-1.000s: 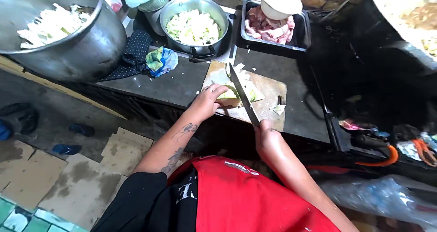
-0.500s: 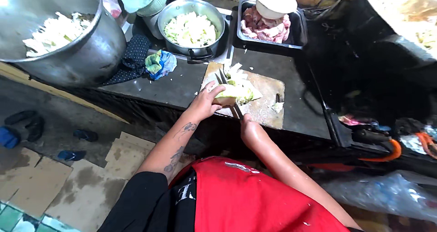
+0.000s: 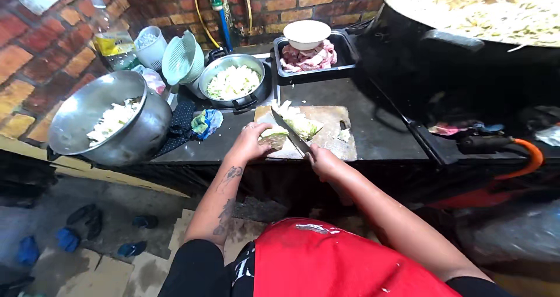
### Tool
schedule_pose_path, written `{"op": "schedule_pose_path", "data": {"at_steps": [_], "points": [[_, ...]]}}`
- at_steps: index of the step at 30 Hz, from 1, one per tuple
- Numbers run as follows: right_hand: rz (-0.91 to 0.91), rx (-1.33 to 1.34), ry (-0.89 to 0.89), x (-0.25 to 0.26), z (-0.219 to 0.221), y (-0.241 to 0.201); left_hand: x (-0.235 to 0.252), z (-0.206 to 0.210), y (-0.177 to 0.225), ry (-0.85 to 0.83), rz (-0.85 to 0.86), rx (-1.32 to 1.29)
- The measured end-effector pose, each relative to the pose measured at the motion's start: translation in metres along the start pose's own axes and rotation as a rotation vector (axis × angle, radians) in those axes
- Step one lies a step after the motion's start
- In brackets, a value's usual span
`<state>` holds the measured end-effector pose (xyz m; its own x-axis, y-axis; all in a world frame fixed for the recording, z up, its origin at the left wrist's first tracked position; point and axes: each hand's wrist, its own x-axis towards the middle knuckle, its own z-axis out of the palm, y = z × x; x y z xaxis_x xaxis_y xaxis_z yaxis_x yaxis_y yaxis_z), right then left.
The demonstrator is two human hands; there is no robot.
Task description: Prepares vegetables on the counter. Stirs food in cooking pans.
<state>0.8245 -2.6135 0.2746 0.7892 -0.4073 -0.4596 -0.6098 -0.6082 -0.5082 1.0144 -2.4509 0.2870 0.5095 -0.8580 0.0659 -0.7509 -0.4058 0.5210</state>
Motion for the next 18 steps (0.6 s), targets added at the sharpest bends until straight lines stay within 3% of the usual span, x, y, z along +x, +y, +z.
{"op": "schedule_pose_path", "data": {"at_steps": [4, 8, 14, 18], "points": [[0.006, -0.003, 0.007, -0.001, 0.000, 0.003, 0.033, -0.019, 0.029, -0.222, -0.062, 0.272], [0.014, 0.035, -0.002, -0.003, -0.003, 0.005, 0.063, -0.010, 0.043, -0.301, -0.066, 0.358], [-0.015, 0.018, 0.114, -0.044, -0.011, 0.004, 0.043, -0.016, 0.039, -0.119, -0.066, 0.142], [-0.038, 0.056, 0.091, -0.052, -0.013, -0.006, 0.032, -0.006, 0.029, 0.008, -0.059, 0.059]]}}
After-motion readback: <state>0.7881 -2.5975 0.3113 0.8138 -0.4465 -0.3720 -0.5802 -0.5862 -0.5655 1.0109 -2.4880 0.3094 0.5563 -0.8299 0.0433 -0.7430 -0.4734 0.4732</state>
